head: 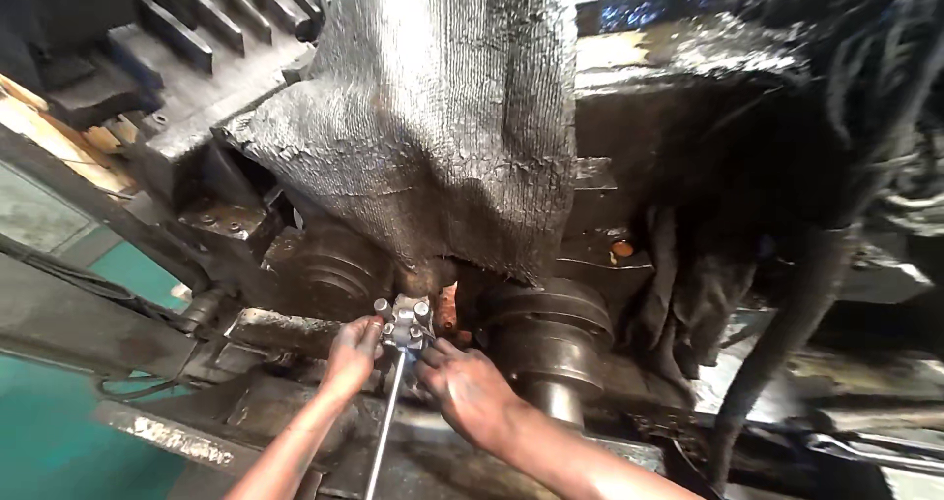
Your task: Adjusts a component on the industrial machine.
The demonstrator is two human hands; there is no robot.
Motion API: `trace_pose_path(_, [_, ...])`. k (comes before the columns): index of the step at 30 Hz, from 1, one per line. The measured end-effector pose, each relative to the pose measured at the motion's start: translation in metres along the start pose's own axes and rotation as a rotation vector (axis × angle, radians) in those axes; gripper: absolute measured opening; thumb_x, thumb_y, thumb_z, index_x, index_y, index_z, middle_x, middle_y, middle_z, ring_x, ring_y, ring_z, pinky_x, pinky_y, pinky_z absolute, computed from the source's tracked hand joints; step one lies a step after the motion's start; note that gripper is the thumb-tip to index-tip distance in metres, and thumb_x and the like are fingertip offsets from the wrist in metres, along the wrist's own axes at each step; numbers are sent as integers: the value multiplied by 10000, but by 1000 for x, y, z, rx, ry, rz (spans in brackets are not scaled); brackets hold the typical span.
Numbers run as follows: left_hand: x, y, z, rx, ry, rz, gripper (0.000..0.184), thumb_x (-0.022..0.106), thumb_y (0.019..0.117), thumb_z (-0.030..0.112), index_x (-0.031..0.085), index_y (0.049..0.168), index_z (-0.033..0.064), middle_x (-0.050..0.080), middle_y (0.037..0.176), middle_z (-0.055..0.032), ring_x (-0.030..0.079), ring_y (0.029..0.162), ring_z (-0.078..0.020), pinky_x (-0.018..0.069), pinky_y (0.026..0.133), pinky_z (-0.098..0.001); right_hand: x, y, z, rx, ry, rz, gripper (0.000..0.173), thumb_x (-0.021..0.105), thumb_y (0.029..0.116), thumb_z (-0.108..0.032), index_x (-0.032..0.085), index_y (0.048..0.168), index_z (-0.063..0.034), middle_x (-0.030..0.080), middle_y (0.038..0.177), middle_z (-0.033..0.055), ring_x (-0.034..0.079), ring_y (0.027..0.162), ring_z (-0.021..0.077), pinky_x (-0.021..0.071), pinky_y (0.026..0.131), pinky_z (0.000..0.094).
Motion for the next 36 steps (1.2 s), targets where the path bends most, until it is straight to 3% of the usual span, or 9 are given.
trace_pose_path(2, [-4,0,5,38,-34,8,284,498,1076,115,606,823,45,477,638,20,441,556,-65,392,550,-227,-4,-1,0,2,18,-41,295,454,1036,-7,653,1254,-2,636,1277,185,574,1264,365,501,938,542])
trace_pose_path(5, [-16,0,22,164,63,-44,121,674,971,66,673,860,20,666,753,-41,620,665,-104,533,655,-286,-12,-3,1,-12,35,-48,292,434,1053,-32,638,1257,13,615,1335,191,546,1312,374,482,989,556])
trace_pose_path(10, [-29,4,46,353,435,-77,124,698,971,123,733,916,18,707,808,-85,668,738,-169,562,748,-397,-24,-7,1,-16,34,-75,304,434,1062,-61,627,1291,-10,600,1382,173,522,1348,359,442,1027,581])
trace_pose_path(20, [-23,19,7,448,84,-41,101,678,894,-51,726,855,29,706,767,46,616,671,20,528,655,-162,-3,-7,2,9,-92,-95,321,441,1012,60,625,1273,19,626,1313,182,550,1303,365,473,985,550])
trace_pose_path(24, [-27,14,24,131,121,-123,152,643,969,3,707,831,13,667,731,-11,594,658,-61,505,658,-249,8,-5,1,-15,-99,-26,322,441,990,91,636,1243,51,631,1282,199,559,1287,375,500,946,538])
trace_pose_path(27, [-15,-6,38,-301,-168,-78,307,508,1050,85,561,748,80,404,531,46,320,404,-17,270,383,-159,9,-5,1,-5,-67,-62,322,421,1003,84,620,1255,54,604,1313,205,535,1306,384,495,961,538])
trace_pose_path(29, [-4,-18,45,-402,-386,-49,297,445,1063,101,609,819,65,379,530,60,300,384,-11,254,358,-149,8,-5,-1,-11,-37,-70,322,429,1003,82,612,1267,58,593,1333,211,522,1322,390,491,973,549])
trace_pose_path(33, [9,-17,36,-116,-260,-15,251,453,1060,34,698,1034,-19,480,582,42,368,436,-22,315,412,-179,-8,-10,4,-36,174,-49,290,463,1029,10,629,1265,39,593,1364,219,518,1335,406,457,1015,598])
trace_pose_path(36, [12,-23,42,233,152,-44,258,506,996,53,725,1090,-47,713,832,-33,644,696,-45,559,689,-250,-43,-9,10,-119,436,19,284,510,1078,-175,667,1147,51,657,1162,248,631,1125,395,485,972,573])
Point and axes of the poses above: each hand's wrist, its own y-axis towards the middle knuckle, its own x-axis out of the palm, z = x × y, the point moved 6 cm from there along y, towards the middle knuckle
